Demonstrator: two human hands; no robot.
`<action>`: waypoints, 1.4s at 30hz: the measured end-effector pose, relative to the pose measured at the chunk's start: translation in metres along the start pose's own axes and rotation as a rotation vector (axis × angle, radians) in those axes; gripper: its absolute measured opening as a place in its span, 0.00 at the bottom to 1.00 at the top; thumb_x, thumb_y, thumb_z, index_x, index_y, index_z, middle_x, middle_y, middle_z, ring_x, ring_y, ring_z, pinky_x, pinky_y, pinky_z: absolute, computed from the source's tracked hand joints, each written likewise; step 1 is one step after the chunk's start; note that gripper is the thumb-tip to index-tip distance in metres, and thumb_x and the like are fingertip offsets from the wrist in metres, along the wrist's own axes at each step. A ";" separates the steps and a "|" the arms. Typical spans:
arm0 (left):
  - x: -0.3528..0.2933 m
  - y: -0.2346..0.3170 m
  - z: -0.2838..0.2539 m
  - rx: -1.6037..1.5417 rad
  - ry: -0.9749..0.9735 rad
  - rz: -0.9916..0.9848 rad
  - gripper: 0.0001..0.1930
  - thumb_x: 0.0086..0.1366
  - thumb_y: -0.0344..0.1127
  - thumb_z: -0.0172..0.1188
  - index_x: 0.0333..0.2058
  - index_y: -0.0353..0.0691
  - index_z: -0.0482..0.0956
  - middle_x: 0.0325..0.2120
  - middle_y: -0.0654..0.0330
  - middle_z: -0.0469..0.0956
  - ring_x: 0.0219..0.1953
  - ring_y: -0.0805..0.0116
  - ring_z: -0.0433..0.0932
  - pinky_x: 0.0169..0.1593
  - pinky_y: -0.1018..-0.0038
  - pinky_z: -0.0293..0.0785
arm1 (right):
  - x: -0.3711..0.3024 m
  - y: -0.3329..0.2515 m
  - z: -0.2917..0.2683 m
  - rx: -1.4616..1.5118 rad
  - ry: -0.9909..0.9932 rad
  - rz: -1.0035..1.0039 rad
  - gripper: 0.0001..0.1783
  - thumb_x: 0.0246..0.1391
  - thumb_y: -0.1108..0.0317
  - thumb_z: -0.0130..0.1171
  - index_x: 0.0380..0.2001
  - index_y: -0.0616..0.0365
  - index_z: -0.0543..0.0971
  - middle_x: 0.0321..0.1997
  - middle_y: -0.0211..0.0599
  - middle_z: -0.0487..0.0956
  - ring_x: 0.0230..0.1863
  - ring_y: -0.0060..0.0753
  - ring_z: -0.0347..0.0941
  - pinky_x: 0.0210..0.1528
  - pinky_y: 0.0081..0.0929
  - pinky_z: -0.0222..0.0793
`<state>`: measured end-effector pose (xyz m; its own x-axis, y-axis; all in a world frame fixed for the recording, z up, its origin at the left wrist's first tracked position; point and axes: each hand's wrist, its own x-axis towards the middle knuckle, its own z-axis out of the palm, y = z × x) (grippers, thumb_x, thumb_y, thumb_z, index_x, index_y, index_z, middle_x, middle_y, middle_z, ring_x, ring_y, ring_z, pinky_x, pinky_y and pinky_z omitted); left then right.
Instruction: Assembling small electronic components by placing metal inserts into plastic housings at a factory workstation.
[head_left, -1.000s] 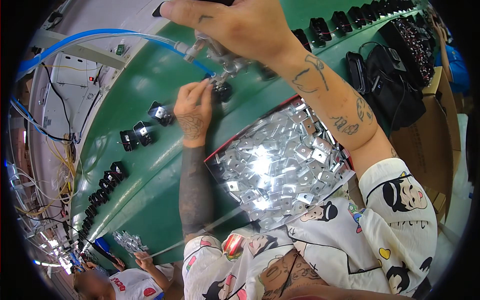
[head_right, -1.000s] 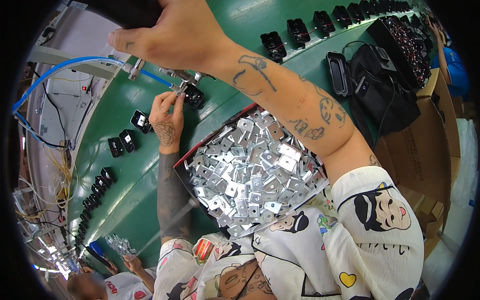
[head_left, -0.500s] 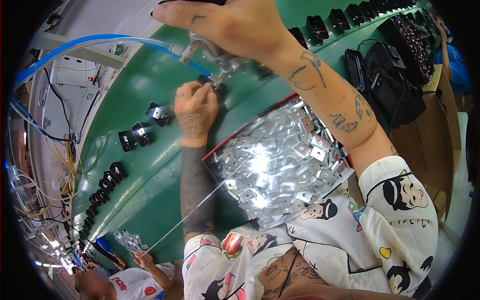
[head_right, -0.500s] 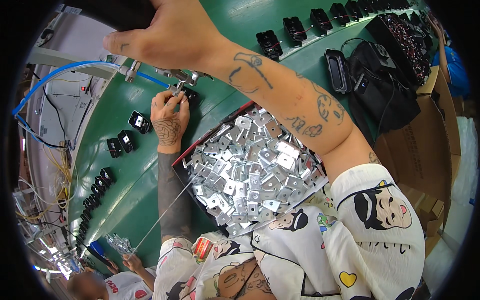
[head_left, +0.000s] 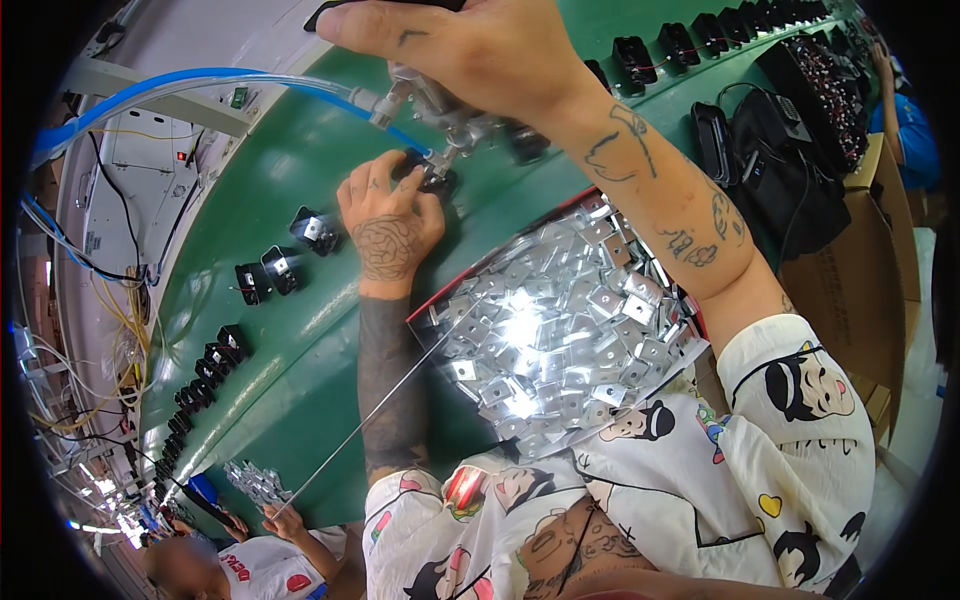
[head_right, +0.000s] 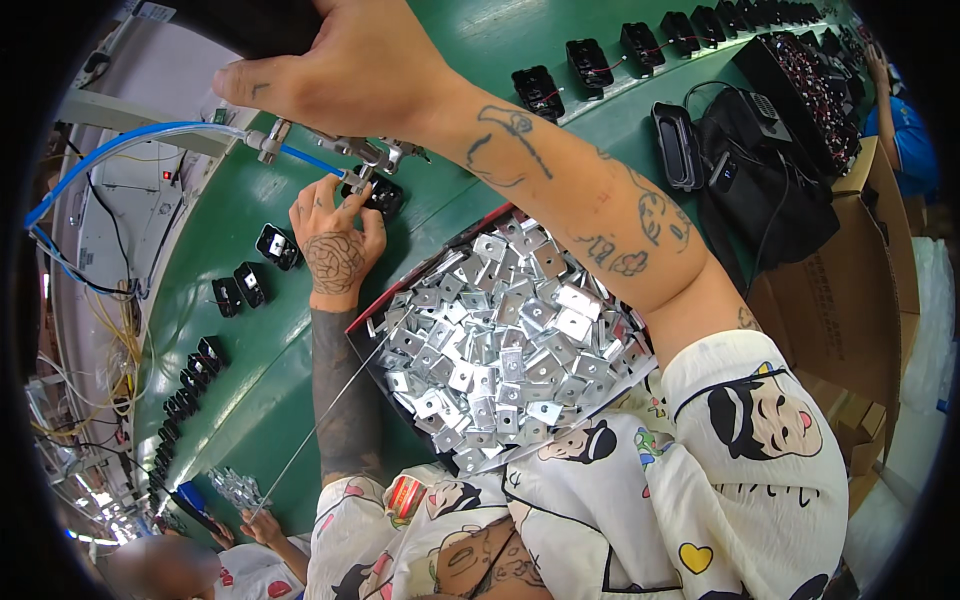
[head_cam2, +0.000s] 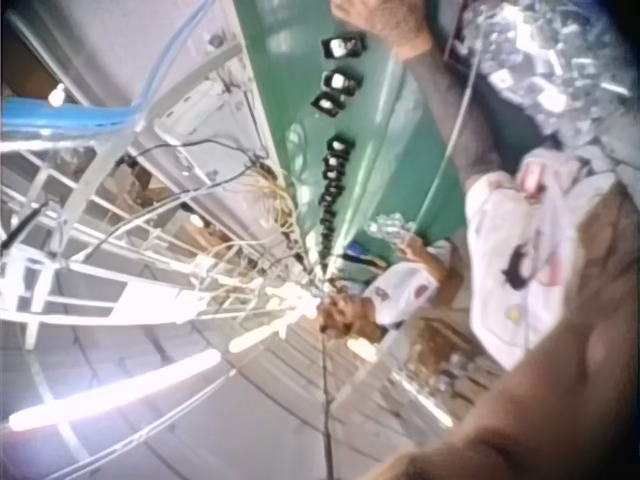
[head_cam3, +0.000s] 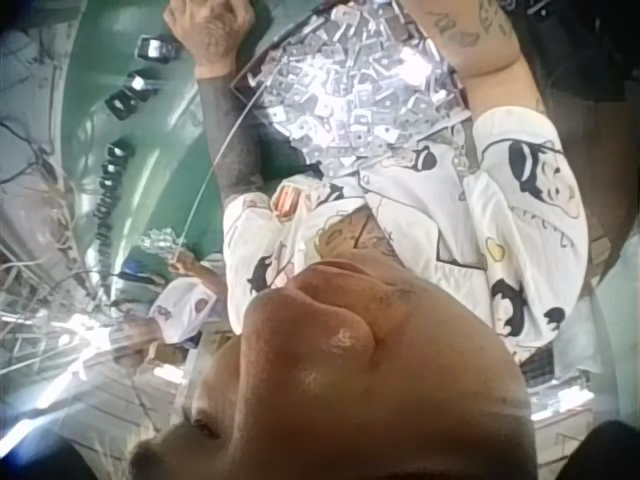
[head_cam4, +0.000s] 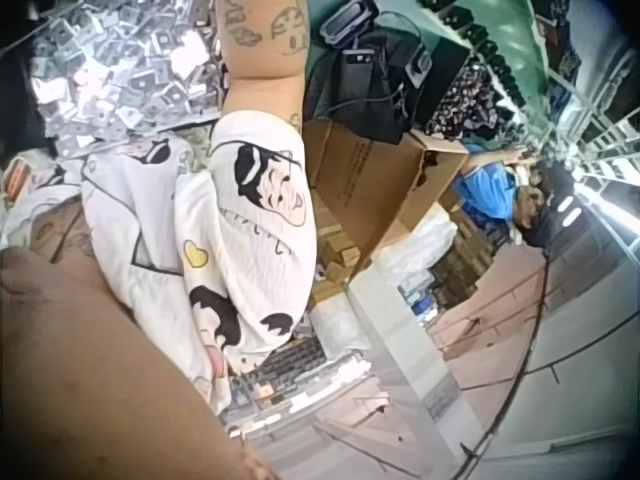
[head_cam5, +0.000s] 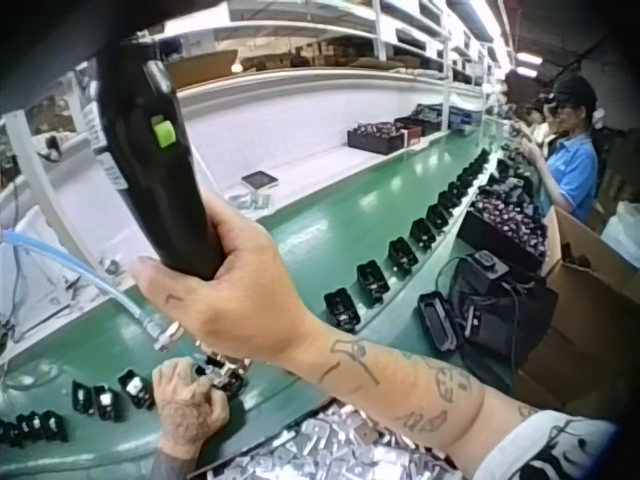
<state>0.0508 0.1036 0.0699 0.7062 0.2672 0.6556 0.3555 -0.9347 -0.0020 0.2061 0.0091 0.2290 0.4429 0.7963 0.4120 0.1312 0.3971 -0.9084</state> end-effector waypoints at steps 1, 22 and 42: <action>0.000 0.000 0.000 -0.004 -0.004 0.007 0.08 0.46 0.32 0.64 0.29 0.46 0.86 0.42 0.65 0.79 0.40 0.64 0.75 0.47 0.69 0.69 | 0.000 0.000 0.000 -0.002 0.002 0.000 0.20 0.53 0.73 0.65 0.49 0.61 0.73 0.31 0.26 0.76 0.23 0.19 0.65 0.27 0.15 0.62; -0.014 -0.022 0.018 -0.365 0.014 -0.146 0.06 0.51 0.30 0.68 0.29 0.40 0.84 0.46 0.63 0.80 0.39 0.65 0.80 0.41 0.75 0.77 | -0.004 -0.003 0.002 0.007 0.014 -0.002 0.20 0.53 0.73 0.66 0.49 0.61 0.74 0.29 0.25 0.75 0.22 0.19 0.64 0.25 0.15 0.60; -0.015 -0.033 0.012 -0.323 -0.117 -0.144 0.04 0.54 0.30 0.65 0.31 0.40 0.83 0.50 0.59 0.80 0.42 0.61 0.81 0.46 0.73 0.76 | -0.006 -0.005 0.000 0.043 0.046 -0.020 0.18 0.53 0.72 0.66 0.47 0.61 0.74 0.27 0.24 0.75 0.20 0.18 0.63 0.23 0.15 0.59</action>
<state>0.0362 0.1331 0.0511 0.7351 0.4088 0.5409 0.2578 -0.9064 0.3347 0.2031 0.0021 0.2308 0.4809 0.7666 0.4255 0.1022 0.4329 -0.8956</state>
